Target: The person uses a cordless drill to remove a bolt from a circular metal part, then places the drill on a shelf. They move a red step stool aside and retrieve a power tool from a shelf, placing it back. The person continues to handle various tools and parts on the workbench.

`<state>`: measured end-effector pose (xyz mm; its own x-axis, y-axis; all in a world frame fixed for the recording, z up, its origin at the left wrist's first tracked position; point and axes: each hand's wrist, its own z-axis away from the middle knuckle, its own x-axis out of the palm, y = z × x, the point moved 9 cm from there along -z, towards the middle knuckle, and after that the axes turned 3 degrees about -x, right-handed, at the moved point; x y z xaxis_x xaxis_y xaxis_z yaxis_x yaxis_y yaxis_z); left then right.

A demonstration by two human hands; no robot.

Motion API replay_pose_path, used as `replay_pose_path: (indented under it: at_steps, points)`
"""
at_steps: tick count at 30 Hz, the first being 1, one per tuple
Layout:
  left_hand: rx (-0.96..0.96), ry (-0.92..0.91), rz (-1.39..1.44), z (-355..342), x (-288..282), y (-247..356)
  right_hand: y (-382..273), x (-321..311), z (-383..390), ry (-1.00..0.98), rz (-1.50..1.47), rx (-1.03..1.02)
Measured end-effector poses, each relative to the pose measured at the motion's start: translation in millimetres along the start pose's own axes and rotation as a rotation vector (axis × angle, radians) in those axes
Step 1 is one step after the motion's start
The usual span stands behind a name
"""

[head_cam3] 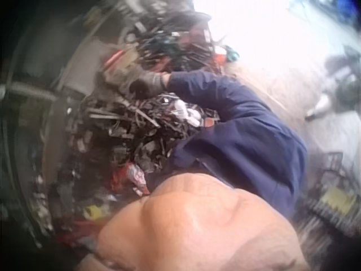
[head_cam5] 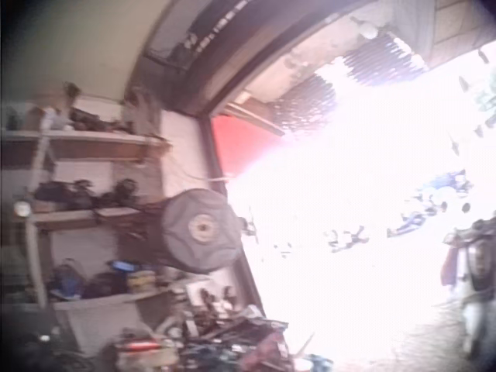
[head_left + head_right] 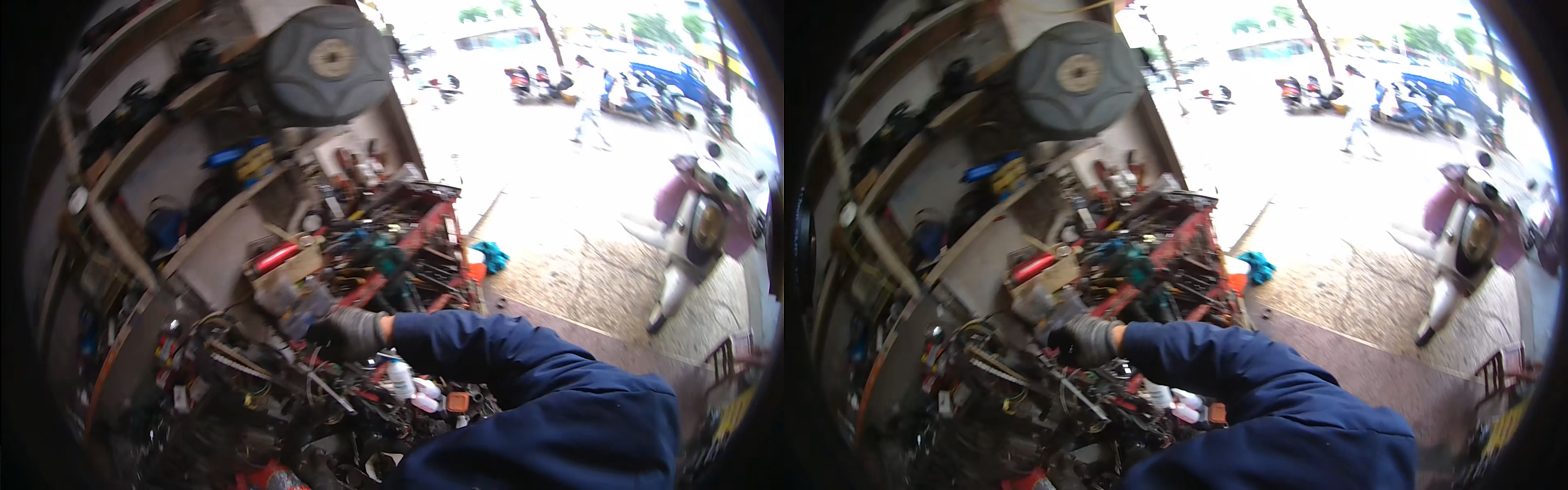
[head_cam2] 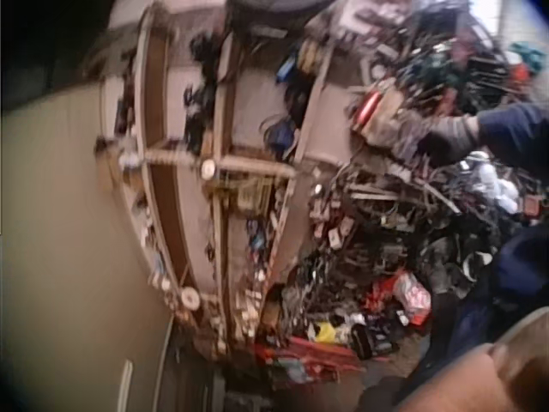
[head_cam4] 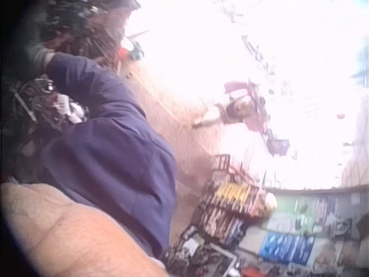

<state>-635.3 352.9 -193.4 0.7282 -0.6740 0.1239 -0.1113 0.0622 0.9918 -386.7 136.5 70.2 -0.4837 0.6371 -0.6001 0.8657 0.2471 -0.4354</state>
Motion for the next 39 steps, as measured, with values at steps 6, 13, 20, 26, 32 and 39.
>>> replay_pose_path:
  at_steps: [6,13,20,26,32,39]
  points:
    - [-0.108,-0.129,-0.142,45.5,81.6,-10.2,16.7,-5.5,139.6,0.0,-0.061,0.348]
    - [-0.128,-0.313,-0.257,101.8,109.8,-31.5,71.6,64.6,401.4,-0.151,-0.175,1.044]
    - [-0.018,-0.44,-0.294,155.2,94.1,-39.9,4.9,174.8,717.8,-0.254,-0.517,1.876]
    - [-0.19,-0.186,0.182,212.6,-44.9,-58.6,30.6,228.4,684.4,-0.719,-0.244,1.655]
    - [-0.249,0.279,-0.257,341.6,-309.6,-64.3,45.6,365.2,477.0,-1.231,0.521,0.348]
    - [-0.299,0.718,-0.614,487.8,-507.7,-10.3,-50.3,603.6,298.5,-0.982,0.008,0.096]
